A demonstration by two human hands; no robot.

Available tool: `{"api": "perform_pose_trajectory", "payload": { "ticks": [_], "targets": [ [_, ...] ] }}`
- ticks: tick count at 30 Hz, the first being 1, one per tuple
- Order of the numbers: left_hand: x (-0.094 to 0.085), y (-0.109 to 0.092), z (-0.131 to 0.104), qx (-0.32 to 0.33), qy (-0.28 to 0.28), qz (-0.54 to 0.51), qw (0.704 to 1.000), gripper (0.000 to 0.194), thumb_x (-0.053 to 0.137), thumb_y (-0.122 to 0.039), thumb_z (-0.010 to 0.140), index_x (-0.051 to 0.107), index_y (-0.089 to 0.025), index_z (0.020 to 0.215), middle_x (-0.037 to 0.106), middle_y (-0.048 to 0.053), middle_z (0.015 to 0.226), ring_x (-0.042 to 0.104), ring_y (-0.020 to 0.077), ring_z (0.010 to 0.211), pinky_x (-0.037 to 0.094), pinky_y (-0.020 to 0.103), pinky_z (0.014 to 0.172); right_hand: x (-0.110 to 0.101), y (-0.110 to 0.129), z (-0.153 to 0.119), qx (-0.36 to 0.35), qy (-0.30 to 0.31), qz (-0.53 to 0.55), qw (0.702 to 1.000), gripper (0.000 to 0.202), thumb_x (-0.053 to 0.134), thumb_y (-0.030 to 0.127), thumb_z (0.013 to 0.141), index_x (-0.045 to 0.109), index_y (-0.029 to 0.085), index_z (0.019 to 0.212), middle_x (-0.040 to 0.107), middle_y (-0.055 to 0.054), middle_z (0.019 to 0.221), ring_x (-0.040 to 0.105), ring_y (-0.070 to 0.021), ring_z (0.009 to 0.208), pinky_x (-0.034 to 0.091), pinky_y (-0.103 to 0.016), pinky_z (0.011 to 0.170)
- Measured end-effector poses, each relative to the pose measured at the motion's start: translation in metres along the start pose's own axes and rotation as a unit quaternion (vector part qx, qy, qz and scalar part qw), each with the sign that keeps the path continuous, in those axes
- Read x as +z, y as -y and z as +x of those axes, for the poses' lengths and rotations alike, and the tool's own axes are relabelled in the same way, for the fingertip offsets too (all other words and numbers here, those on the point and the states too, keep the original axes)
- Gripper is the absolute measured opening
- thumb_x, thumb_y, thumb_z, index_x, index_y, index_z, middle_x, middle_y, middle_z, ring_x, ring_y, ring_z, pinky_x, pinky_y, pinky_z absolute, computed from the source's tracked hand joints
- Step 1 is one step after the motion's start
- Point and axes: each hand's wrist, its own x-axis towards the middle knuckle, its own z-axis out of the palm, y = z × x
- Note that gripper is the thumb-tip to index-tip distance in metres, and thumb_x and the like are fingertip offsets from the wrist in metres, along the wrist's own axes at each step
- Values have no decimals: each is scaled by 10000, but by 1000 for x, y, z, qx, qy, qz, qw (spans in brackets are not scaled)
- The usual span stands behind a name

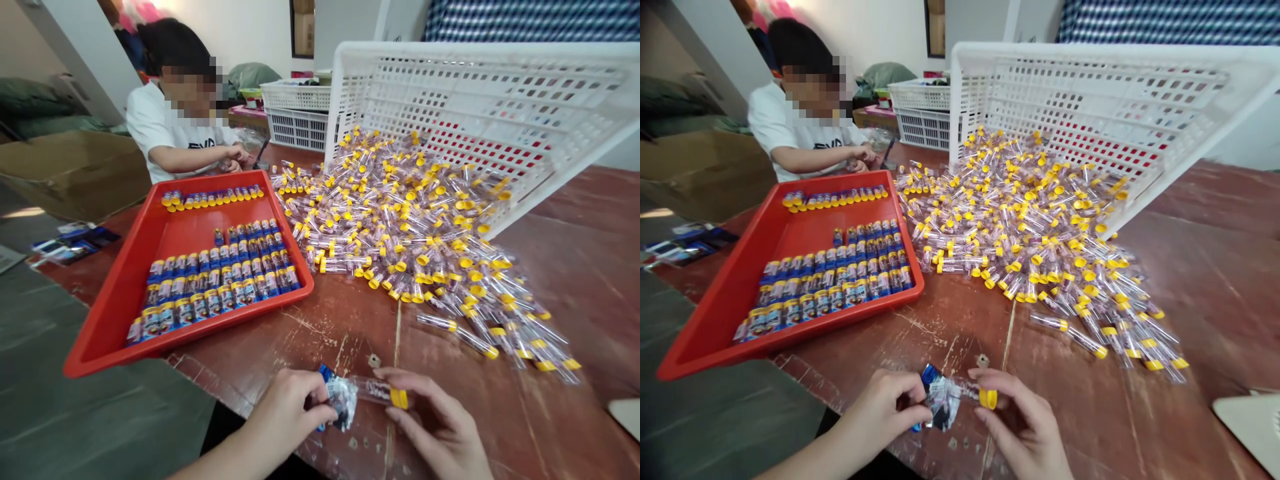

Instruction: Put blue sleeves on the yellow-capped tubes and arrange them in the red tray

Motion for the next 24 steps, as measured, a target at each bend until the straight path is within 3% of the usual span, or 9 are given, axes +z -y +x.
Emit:
{"api": "perform_pose_trajectory", "payload": {
  "ticks": [3,6,11,16,22,24],
  "targets": [
    [-3,-1,1,27,-4,15,1000,148,731,-154,746,617,-142,652,584,-40,624,500,94,606,278,203,594,-1,6,10,-36,62,-30,997,348,672,101,835,653,300,1120,740,-33,1091,711,-174,1000,561,-202,867],
    [-7,-3,3,63,-1,23,998,134,728,-143,759,622,-144,677,562,-44,641,482,91,623,274,202,605,-6,6,14,0,101,4,995,305,682,141,838,674,289,1105,749,-36,1063,719,-181,973,569,-209,849],
    [-8,-8,6,59,28,-5,998,151,746,-95,719,618,-139,651,520,-63,594,444,77,579,267,196,579,-7,2,11,66,12,44,997,179,667,190,862,691,241,1032,726,-83,1125,704,-197,1017,576,-230,848],
    [-11,-10,6,31,15,-33,999,73,765,-133,712,694,-149,716,562,-63,586,471,79,562,291,201,580,-11,5,15,4,76,7,997,279,664,114,842,679,263,1078,735,-69,1101,712,-193,1001,575,-222,845],
    [-16,-17,0,96,23,-66,993,154,649,-170,861,769,-232,934,672,-5,814,596,123,755,383,228,708,-7,-5,7,83,88,85,989,249,688,172,842,698,263,1073,729,-80,1101,707,-219,995,578,-283,865],
    [-14,-20,-3,105,29,-86,990,186,655,-174,862,754,-253,999,685,-5,903,616,137,833,403,238,760,2,-12,-1,117,65,130,982,239,697,191,839,706,258,1068,716,-91,1100,708,-212,939,595,-259,777]
  ]
}}
